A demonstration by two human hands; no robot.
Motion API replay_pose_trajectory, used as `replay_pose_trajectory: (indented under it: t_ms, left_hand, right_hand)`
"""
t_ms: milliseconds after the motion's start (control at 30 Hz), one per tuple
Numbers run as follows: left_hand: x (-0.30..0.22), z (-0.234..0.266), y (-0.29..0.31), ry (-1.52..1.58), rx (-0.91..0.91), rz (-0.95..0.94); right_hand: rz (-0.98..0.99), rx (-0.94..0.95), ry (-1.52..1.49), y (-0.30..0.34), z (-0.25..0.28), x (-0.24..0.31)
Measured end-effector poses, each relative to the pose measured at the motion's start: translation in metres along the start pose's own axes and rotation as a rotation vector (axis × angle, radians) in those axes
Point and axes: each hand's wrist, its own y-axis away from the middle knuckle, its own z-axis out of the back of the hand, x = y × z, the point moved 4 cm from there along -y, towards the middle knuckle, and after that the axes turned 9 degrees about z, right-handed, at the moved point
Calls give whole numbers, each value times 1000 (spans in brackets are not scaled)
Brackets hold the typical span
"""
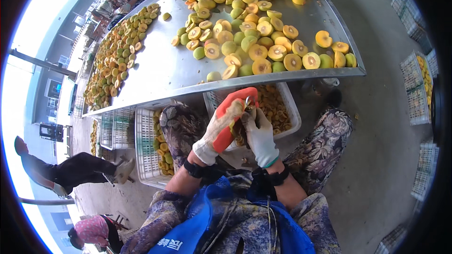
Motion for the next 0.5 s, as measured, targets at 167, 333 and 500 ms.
replay_pose_trajectory:
  t_ms: [167,333,500]
  left_hand:
    - [14,31,-11,116,-170,100]
    - [23,34,-16,520,-167,128]
    - [21,14,-16,519,-110,106]
  right_hand:
    - [-319,-20,-355,7,16,20]
    - [-303,96,-243,16,14,22]
    - [-50,116,80,14,6,-5]
